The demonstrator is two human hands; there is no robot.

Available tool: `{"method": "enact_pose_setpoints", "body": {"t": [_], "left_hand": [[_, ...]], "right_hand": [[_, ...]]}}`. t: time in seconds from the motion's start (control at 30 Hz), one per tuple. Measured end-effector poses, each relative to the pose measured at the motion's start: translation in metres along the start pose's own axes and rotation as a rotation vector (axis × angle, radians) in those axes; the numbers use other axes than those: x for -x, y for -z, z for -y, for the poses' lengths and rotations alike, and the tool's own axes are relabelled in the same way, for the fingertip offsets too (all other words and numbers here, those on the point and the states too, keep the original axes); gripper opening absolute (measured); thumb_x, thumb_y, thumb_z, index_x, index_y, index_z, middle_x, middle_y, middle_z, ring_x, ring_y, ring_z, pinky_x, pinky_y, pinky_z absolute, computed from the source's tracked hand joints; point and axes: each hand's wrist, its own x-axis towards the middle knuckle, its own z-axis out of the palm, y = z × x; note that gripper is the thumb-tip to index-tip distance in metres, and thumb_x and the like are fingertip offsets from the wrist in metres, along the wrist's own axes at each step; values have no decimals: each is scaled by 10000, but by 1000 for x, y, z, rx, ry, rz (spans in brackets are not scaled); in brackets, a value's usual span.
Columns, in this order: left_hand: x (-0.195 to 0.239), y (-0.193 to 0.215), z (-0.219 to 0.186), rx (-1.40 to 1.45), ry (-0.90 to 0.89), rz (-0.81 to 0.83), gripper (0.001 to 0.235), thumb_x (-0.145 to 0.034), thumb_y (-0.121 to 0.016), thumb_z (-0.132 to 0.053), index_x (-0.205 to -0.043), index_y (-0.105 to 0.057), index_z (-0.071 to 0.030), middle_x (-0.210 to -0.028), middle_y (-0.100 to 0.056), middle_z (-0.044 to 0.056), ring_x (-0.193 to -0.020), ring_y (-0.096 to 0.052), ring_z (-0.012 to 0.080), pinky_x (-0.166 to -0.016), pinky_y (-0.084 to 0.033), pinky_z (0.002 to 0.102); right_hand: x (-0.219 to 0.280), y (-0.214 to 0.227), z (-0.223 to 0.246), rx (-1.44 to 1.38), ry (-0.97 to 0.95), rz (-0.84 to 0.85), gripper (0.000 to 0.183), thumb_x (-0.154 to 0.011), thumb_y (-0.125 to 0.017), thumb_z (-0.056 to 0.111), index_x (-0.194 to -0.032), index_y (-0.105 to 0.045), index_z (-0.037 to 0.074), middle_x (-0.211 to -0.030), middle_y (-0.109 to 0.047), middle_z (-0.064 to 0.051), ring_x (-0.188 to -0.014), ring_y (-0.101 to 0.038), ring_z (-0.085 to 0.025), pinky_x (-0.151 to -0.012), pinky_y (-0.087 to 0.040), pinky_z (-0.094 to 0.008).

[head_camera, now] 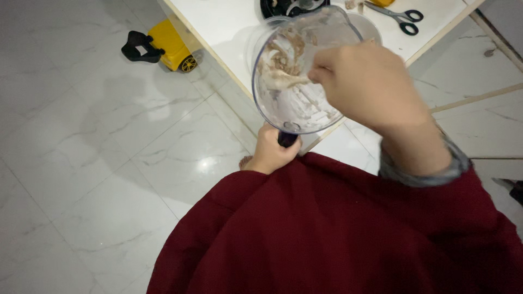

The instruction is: The person scrapes a thick, beige paste from a blender jar into a metal bowl using a wooden stick. They repeatedly scrape the sides and bottom of the jar to transfer the contents.

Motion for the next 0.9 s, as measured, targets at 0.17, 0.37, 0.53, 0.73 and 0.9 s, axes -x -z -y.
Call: {"method": "enact_pose_setpoints", "body": {"t": [0.17, 0.37, 0.53, 0.73, 0.9], "left_hand": [[-3, 1, -2, 13, -41, -10, 123, -749, -763, -80, -820, -686, -17, -802, -692, 158, -741, -677, 336, -706, -534, 391], [0, 3, -7, 13, -66, 24, 129, -752, -757, -80, -841, -692, -13, -802, -694, 149, -740, -688, 333, -695, -542, 394], [1, 4, -5, 40, 54, 118, 92, -781, -760, -102, -788, -695, -38, -736, -701, 123, -671, -700, 304, -659, -544, 384], [-19, 28, -14, -27, -91, 54, 188, -760, -769, -116, -856, -650, -5, -801, -648, 187, -710, -647, 335, -685, -524, 393], [-57, 72, -32, -53, 187, 311, 220, -762, -763, -145, -807, -625, 20, -683, -627, 196, -628, -602, 350, -628, -503, 410]], "right_hand": [[18, 5, 8, -33, -55, 91, 248, -985, -625, 332, -1026, -803, 163, -750, -744, -128, -676, -710, -353, -653, -542, -474], [-8, -54, 6, 2, 45, 33, 201, -960, -646, 283, -1023, -783, 149, -743, -726, -176, -694, -706, -376, -598, -537, -495], [-48, -113, 11, 148, 43, -39, 140, -834, -666, 139, -914, -769, 88, -763, -729, -182, -699, -734, -374, -568, -562, -483], [-39, -82, -1, 236, 21, -106, 135, -831, -658, 124, -893, -772, 86, -795, -735, -207, -730, -735, -375, -593, -574, -488], [-9, -18, -29, 146, 77, -65, 209, -958, -609, 100, -1084, -774, 75, -888, -738, -182, -745, -716, -361, -672, -564, -480]]}}
